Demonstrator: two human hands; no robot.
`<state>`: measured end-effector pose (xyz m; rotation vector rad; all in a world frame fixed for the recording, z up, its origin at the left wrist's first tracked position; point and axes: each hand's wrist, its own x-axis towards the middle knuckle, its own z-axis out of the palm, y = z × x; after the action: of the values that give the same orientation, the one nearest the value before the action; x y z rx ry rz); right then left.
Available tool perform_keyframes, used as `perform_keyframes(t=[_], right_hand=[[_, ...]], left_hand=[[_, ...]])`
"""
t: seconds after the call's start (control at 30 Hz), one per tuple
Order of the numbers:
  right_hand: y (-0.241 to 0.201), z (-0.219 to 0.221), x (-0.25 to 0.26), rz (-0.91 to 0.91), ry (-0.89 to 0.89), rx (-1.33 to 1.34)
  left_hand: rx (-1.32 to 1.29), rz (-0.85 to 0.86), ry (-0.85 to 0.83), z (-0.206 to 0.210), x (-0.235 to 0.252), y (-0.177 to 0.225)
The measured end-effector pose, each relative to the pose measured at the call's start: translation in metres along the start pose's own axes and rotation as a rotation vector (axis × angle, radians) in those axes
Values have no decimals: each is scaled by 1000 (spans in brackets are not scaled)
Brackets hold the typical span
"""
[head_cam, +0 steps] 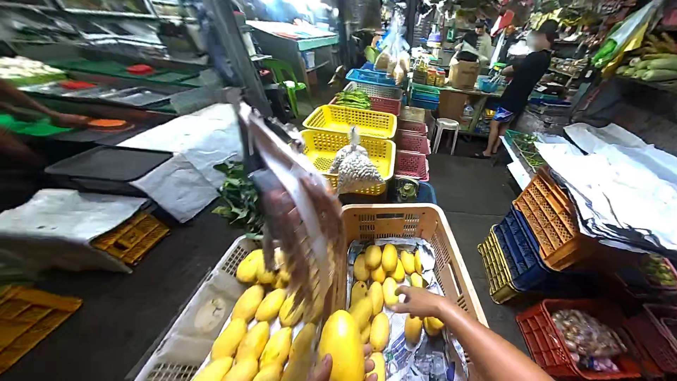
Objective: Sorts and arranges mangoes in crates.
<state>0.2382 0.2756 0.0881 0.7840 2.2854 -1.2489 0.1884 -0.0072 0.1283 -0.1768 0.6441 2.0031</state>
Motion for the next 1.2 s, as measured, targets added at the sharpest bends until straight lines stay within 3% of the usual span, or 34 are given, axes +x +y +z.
perform_keyframes(t=[0.07, 0.17, 0.27, 0.37, 0.6, 0.73, 0.8, 0.87, 0.97, 1.07, 1.2], right_hand=[[20, 21, 23, 144, 47, -242], [47, 60, 40, 275, 45, -396], [59, 83, 56, 326, 12, -563], [60, 95, 66, 342, -10, -673], [72, 116, 85, 423, 107, -722], [75, 113, 91, 474, 160, -720], [75, 111, 93, 497, 158, -723], [77, 104, 95, 498, 137, -679], [86, 92, 97, 474, 124, -358], [77, 79, 89, 434, 75, 166], [16, 48, 46, 226, -43, 335]], left_hand=[[40, 75, -30, -9, -12, 13], [62, 243, -31, -24, -29, 44], [56, 408, 54, -54, -30, 82], [71, 432, 196, -92, -15, 107], [506, 344, 401, -164, 108, 111], [835, 303, 404, -172, 174, 100], [1153, 305, 419, -176, 200, 93], [1427, 296, 421, -175, 215, 85], [1544, 407, 390, -180, 225, 73], [1550, 389, 331, -184, 227, 74], [1418, 335, 343, -185, 220, 80]])
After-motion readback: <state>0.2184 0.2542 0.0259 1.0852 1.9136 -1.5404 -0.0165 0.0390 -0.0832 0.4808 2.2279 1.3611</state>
